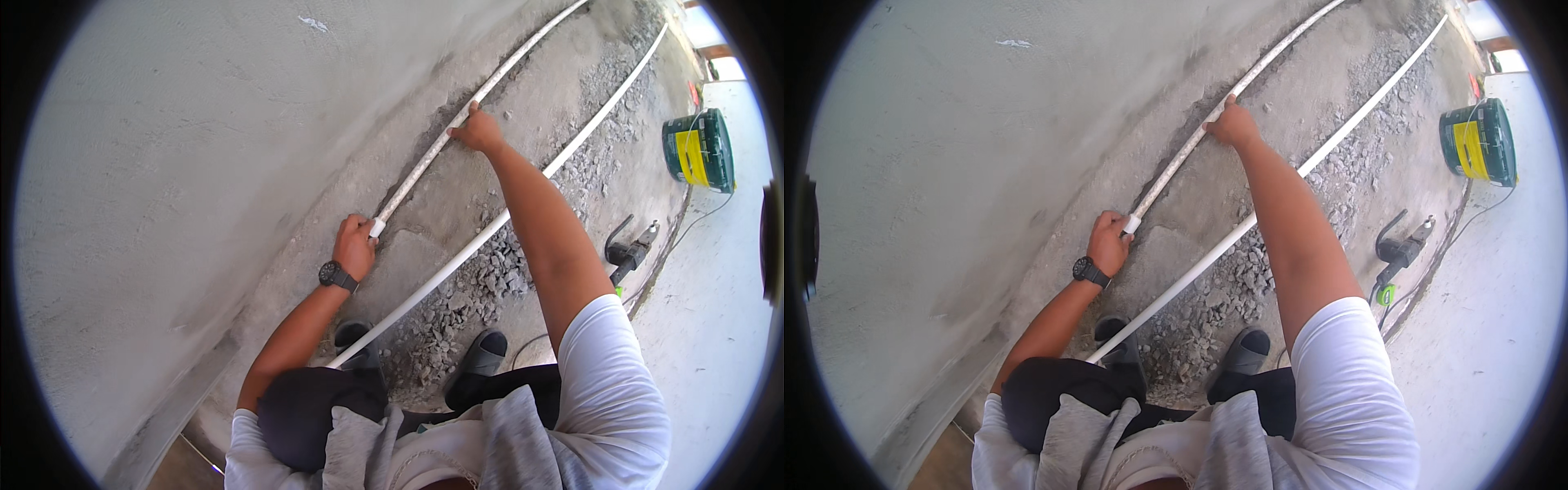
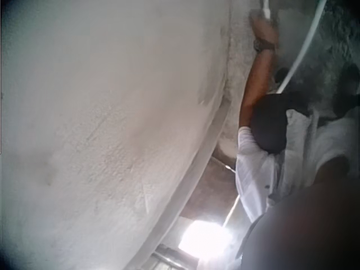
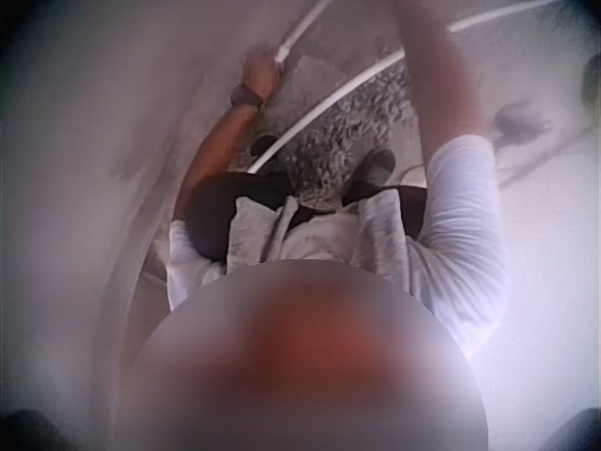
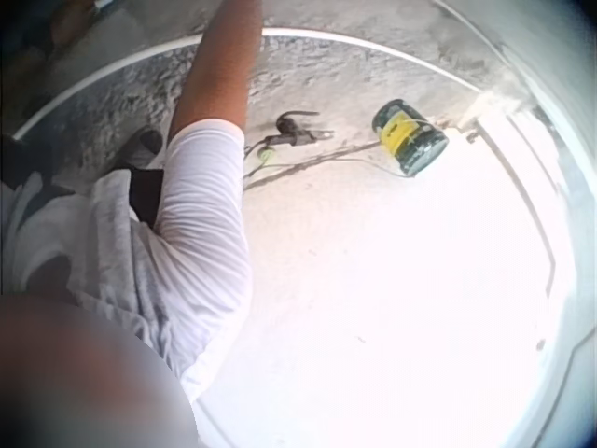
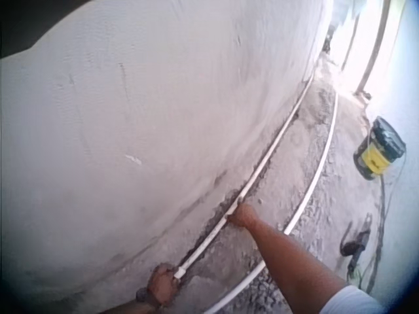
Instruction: The person measures and cuts white PVC pipes, then connects them with elbow fittings and places them into a floor trench. They use a tape measure, pipe cutter, and hammer drill during the process.
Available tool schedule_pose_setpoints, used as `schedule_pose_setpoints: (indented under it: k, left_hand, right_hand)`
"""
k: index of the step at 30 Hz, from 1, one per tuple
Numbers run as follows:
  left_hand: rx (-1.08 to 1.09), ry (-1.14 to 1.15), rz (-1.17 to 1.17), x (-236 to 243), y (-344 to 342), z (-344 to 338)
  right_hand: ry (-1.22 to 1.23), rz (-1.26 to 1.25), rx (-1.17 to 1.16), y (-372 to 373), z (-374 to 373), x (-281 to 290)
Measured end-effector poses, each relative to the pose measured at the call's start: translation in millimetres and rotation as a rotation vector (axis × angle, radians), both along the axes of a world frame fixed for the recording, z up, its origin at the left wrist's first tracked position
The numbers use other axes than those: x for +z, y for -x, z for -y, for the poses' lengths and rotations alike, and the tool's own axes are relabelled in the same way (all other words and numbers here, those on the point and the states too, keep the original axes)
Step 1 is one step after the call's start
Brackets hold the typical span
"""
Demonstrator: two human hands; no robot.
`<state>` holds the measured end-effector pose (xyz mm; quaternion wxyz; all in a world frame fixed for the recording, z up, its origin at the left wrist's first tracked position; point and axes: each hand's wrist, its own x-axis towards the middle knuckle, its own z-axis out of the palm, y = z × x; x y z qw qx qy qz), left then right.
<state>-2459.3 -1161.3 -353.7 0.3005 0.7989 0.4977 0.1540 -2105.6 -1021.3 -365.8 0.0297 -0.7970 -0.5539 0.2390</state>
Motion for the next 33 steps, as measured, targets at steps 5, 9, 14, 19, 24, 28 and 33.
schedule_pose_setpoints:
  k: [5, 9, 14, 19, 24, 28, 33]
  left_hand:
    - [0.066, 0.084, 0.017, -5.6, -4.4, -4.4]
    - [-0.014, -0.006, 0.001, -14.2, -13.2, -5.8]
    - [-0.081, -0.069, -0.110, -18.4, -23.1, -3.3]
    - [-0.077, -0.015, -0.111, -17.0, -31.4, -13.9]
    - [-0.141, -0.016, -0.147, -14.4, -29.7, -18.7]
    - [-0.055, 0.006, -0.056, -9.7, -18.6, -8.4]
    - [0.045, 0.026, 0.003, -8.4, -19.0, -2.1]
  right_hand:
    - [0.039, -0.003, 0.050, -9.2, -8.7, -10.1]
    - [0.045, -0.057, 0.015, -16.3, -16.2, -13.2]
    - [0.048, -0.007, -0.010, -14.6, -11.3, -15.1]
    - [0.072, 0.025, 0.025, -20.8, -23.1, -9.4]
    - [0.087, 0.128, 0.077, -35.4, -27.4, -13.4]
    - [0.091, 0.176, 0.290, -55.9, -21.4, -18.3]
    - [0.006, 0.127, 0.350, -74.6, -26.4, -10.0]
